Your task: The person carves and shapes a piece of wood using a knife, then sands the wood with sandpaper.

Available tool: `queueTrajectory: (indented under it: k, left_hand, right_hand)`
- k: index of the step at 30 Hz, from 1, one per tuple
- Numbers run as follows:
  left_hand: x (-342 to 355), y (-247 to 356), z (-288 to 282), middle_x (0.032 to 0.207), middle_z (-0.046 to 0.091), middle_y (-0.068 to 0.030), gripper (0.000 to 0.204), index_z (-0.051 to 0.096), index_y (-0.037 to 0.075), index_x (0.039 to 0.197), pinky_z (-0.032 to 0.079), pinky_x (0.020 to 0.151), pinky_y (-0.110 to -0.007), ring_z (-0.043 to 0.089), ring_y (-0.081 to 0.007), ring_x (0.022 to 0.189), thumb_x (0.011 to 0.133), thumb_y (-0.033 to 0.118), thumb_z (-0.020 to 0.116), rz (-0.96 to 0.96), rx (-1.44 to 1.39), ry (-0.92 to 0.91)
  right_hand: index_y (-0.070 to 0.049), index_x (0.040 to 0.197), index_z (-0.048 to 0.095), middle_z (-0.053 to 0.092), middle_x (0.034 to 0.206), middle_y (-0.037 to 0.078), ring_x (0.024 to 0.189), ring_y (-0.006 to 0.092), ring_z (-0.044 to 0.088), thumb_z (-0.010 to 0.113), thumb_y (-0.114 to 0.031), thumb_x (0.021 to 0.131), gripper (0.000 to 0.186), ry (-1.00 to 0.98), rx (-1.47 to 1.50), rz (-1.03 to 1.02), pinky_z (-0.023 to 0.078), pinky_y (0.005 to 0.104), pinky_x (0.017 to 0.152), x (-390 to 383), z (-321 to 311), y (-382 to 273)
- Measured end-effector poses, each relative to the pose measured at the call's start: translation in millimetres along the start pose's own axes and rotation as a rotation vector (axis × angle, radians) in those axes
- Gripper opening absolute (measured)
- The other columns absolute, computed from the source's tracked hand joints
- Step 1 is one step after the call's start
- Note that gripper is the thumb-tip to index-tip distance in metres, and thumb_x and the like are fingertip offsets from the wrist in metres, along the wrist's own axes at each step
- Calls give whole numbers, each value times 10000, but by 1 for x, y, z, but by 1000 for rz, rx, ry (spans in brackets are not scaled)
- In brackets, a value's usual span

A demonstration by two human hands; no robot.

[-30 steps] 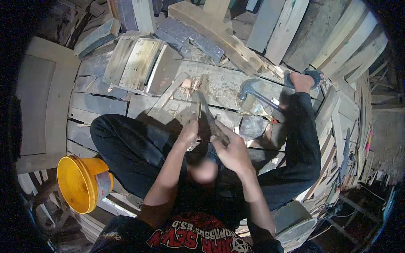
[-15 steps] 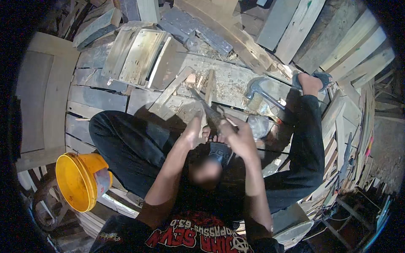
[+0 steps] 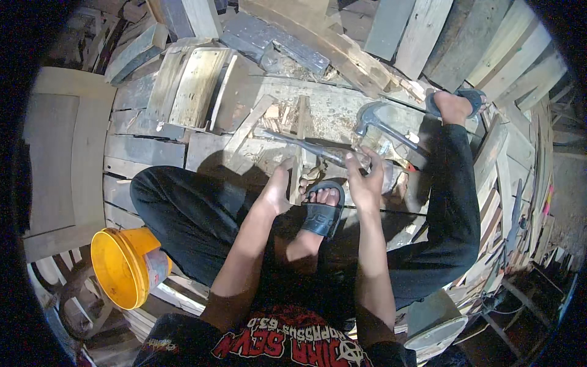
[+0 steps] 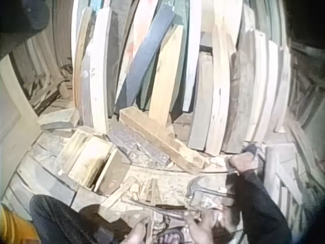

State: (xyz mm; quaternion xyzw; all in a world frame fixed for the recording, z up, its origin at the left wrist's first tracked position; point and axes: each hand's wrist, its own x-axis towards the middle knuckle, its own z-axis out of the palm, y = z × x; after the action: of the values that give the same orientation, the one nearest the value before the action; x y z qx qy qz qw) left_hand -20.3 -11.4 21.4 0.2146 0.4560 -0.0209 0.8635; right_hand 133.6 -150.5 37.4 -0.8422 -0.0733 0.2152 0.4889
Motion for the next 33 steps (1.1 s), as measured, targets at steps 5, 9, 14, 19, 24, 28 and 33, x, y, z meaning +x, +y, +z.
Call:
queueTrajectory:
  k: [5,9,14,19,24,28,33]
  left_hand:
    - [3,-3,-5,689,556,12,451,648,152,980,461,561,-313,515,-146,582,1052,528,408,-26,-38,109]
    - [3,-1,2,656,531,-1,442,630,139,993,460,545,-310,510,-155,554,1050,522,417,-59,-34,127]
    - [-2,0,7,656,534,-3,443,614,136,1000,451,523,-309,526,-156,562,1056,520,401,15,-35,124]
    - [2,-3,-2,684,563,-4,457,618,127,1006,468,526,-315,547,-142,571,1066,518,389,86,72,90]
    - [13,-8,-6,844,653,-30,485,652,100,1121,516,648,-310,611,-138,709,1081,506,390,108,185,139]
    - [16,-12,-3,1028,691,-74,525,651,66,1228,522,806,-320,638,-166,909,1088,499,388,249,476,339]
    - [14,-11,-5,1207,657,-86,541,532,2,1459,508,943,-339,612,-195,1120,1062,355,430,249,434,210]
  right_hand:
    - [34,1336,591,636,1318,241,1296,322,564,788,-324,917,584,-37,-143,-60,399,410,1132,-3,3,-7]
    - [54,1374,551,591,1347,280,1277,364,578,806,-341,898,669,-48,-28,-70,422,429,1118,6,6,27]
    - [-22,1442,523,502,1365,280,1280,426,544,808,-254,846,700,-83,-229,-141,444,473,1104,-11,7,13]
    - [-24,1398,558,501,1310,261,1224,441,539,786,-211,830,639,-119,-306,-310,444,480,1094,-15,5,-2]
    - [-15,1355,585,488,1397,267,1284,436,512,782,-184,846,571,-42,-347,-309,440,478,1090,-10,7,-7]
    - [0,1266,627,581,1334,229,1242,384,575,765,-148,864,450,23,-369,-502,470,463,1044,-14,6,-19]
    - [-5,1118,688,710,984,87,972,197,685,800,-136,889,287,-582,162,-221,530,327,906,-36,21,-42]
